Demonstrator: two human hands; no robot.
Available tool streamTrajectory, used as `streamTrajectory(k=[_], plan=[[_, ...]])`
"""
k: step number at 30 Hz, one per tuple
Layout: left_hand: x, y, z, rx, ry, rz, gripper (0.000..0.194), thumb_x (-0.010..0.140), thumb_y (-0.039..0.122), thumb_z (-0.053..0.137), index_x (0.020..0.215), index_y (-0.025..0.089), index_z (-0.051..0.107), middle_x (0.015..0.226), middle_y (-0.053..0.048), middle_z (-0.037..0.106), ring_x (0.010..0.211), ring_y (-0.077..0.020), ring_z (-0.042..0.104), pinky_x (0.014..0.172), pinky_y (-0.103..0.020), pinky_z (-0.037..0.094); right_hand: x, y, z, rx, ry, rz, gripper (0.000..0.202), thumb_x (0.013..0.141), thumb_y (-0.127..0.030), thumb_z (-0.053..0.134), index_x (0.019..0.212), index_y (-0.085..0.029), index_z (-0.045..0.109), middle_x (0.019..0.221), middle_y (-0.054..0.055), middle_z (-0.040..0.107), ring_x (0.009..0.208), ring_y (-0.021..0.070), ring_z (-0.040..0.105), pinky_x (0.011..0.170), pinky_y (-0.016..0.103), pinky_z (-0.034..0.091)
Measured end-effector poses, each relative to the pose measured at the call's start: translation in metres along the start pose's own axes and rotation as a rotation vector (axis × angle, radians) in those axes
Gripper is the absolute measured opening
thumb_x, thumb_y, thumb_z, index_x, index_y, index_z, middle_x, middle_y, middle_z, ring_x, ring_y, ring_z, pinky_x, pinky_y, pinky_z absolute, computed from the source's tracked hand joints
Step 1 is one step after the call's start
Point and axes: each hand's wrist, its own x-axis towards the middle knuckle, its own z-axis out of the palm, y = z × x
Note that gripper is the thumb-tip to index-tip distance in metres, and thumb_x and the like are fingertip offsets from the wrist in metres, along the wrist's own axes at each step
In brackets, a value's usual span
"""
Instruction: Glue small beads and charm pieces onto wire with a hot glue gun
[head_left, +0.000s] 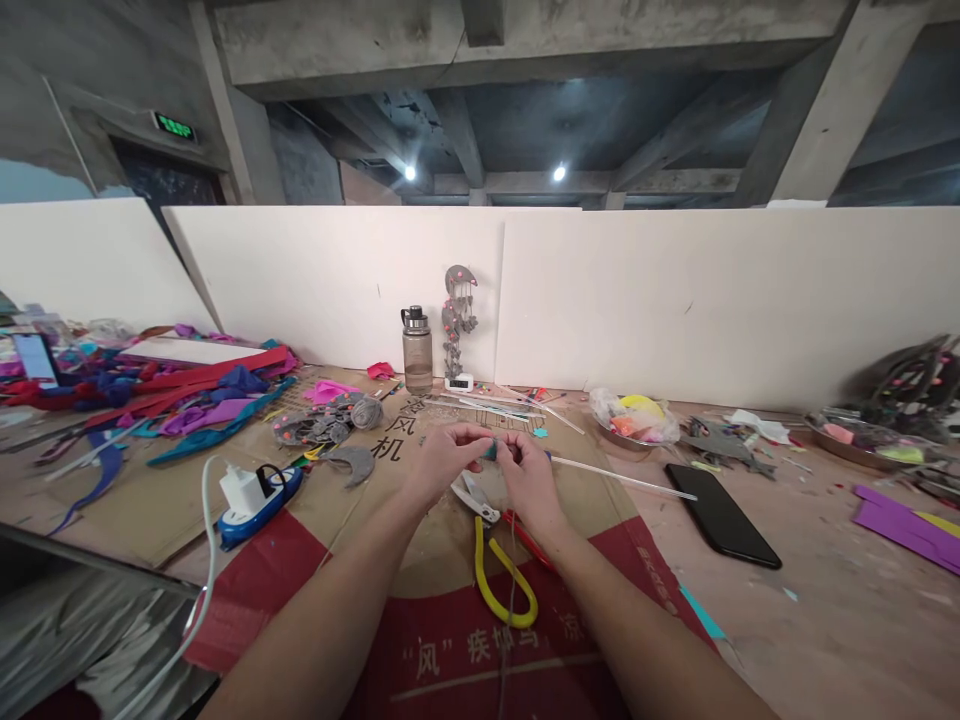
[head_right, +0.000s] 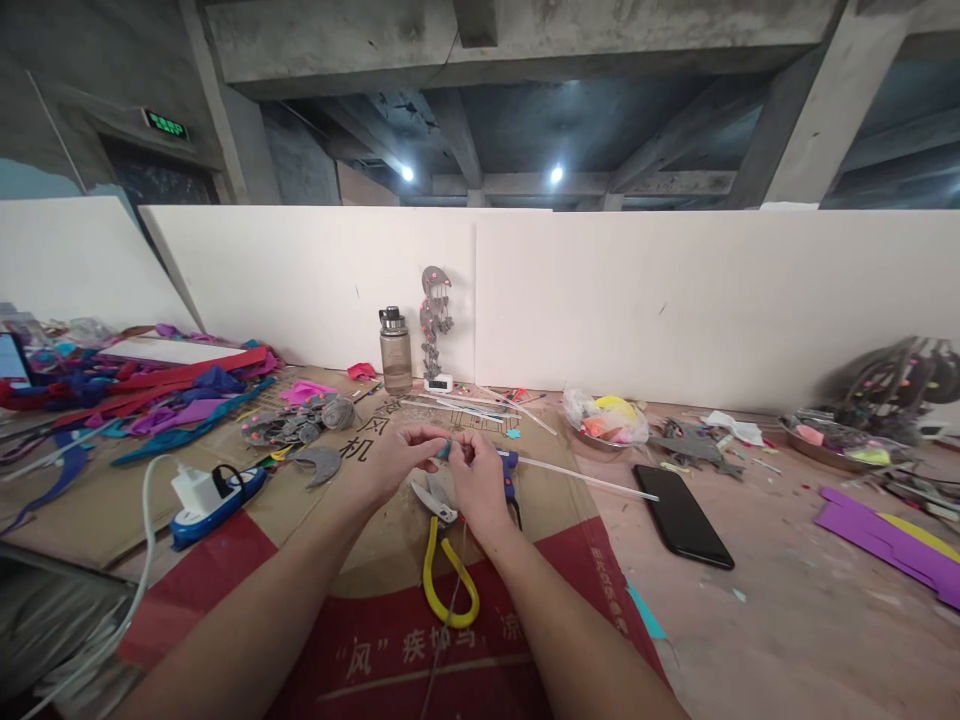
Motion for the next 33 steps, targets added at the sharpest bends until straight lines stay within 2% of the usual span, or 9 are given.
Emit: streamTrajectory(k=[6,10,14,18,24,28,30,33], plan=[[-0.002,-0.003,0.003,-0.082,0.018,-0.052,0.028,0.067,0.037,0.072,0.086,0.016,0.074,0.084,-0.006,0.069,0.066,-0.0122,0.058,0.054,-0.024,0.053,0.0,0.0,-0.001,-0.03,0.01,-0.021,0.02,0.082,-0.035,0.048,0.078,-0.019,0.058,0.069,-0.001,0.053,0.065,0.0145,0.045,0.063,0.027,0.037],[-0.001,-0.005,0.005,-0.121,0.029,-0.033,0.028,0.067,0.037,0.073,0.083,0.015,0.073,0.082,-0.005,0.068,0.064,-0.0114,0.058,0.056,-0.026,0.055,-0.002,0.001,0.001,0.004,-0.006,-0.013,0.021,0.083,-0.037,0.048,0.081,-0.019,0.058,0.074,0.001,0.057,0.068,0.0151,0.048,0.067,0.028,0.039],[0.002,-0.006,0.004,-0.13,0.102,0.012,0.025,0.067,0.036,0.072,0.078,0.014,0.068,0.073,-0.001,0.064,0.06,-0.0105,0.058,0.058,-0.026,0.056,-0.001,0.005,0.004,0.105,-0.032,0.011,0.021,0.08,-0.037,0.052,0.09,-0.019,0.054,0.08,0.002,0.059,0.073,0.0158,0.053,0.07,0.029,0.043],[0.005,-0.007,0.001,0.019,0.161,0.057,0.02,0.072,0.033,0.065,0.077,0.014,0.063,0.069,0.001,0.061,0.051,-0.0099,0.059,0.051,-0.023,0.051,0.001,0.007,0.002,0.072,-0.034,-0.005,0.023,0.078,-0.036,0.055,0.094,-0.018,0.053,0.078,0.0,0.056,0.071,0.0152,0.053,0.068,0.029,0.043],[0.004,-0.007,0.003,0.209,0.109,0.083,0.013,0.074,0.028,0.058,0.076,0.016,0.061,0.063,0.003,0.058,0.046,-0.0092,0.057,0.043,-0.019,0.039,0.004,-0.001,-0.009,-0.098,-0.014,-0.073,0.016,0.082,-0.031,0.051,0.084,-0.019,0.06,0.076,0.001,0.059,0.07,0.0153,0.051,0.068,0.028,0.04],[0.006,-0.011,0.002,0.361,0.122,0.103,0.015,0.076,0.029,0.054,0.078,0.017,0.063,0.066,0.002,0.061,0.046,-0.0098,0.056,0.044,-0.021,0.038,0.005,-0.003,-0.013,-0.239,-0.025,-0.165,0.013,0.082,-0.027,0.05,0.078,-0.019,0.059,0.08,0.003,0.061,0.076,0.0162,0.052,0.072,0.029,0.038],[0.011,-0.017,-0.004,0.504,0.177,0.18,0.013,0.075,0.027,0.054,0.079,0.018,0.064,0.067,0.001,0.063,0.049,-0.0107,0.056,0.05,-0.023,0.04,0.007,-0.001,-0.013,-0.298,-0.095,-0.167,0.013,0.081,-0.026,0.051,0.073,-0.019,0.057,0.075,0.002,0.059,0.073,0.0159,0.051,0.071,0.029,0.037],[0.023,-0.028,-0.021,0.7,0.284,0.406,0.009,0.071,0.019,0.057,0.074,0.019,0.065,0.074,-0.003,0.067,0.068,-0.0149,0.06,0.067,-0.026,0.044,0.011,0.002,-0.014,-0.281,-0.21,-0.112,0.017,0.081,-0.028,0.05,0.067,-0.019,0.054,0.067,-0.001,0.056,0.067,0.0146,0.049,0.067,0.028,0.036]])
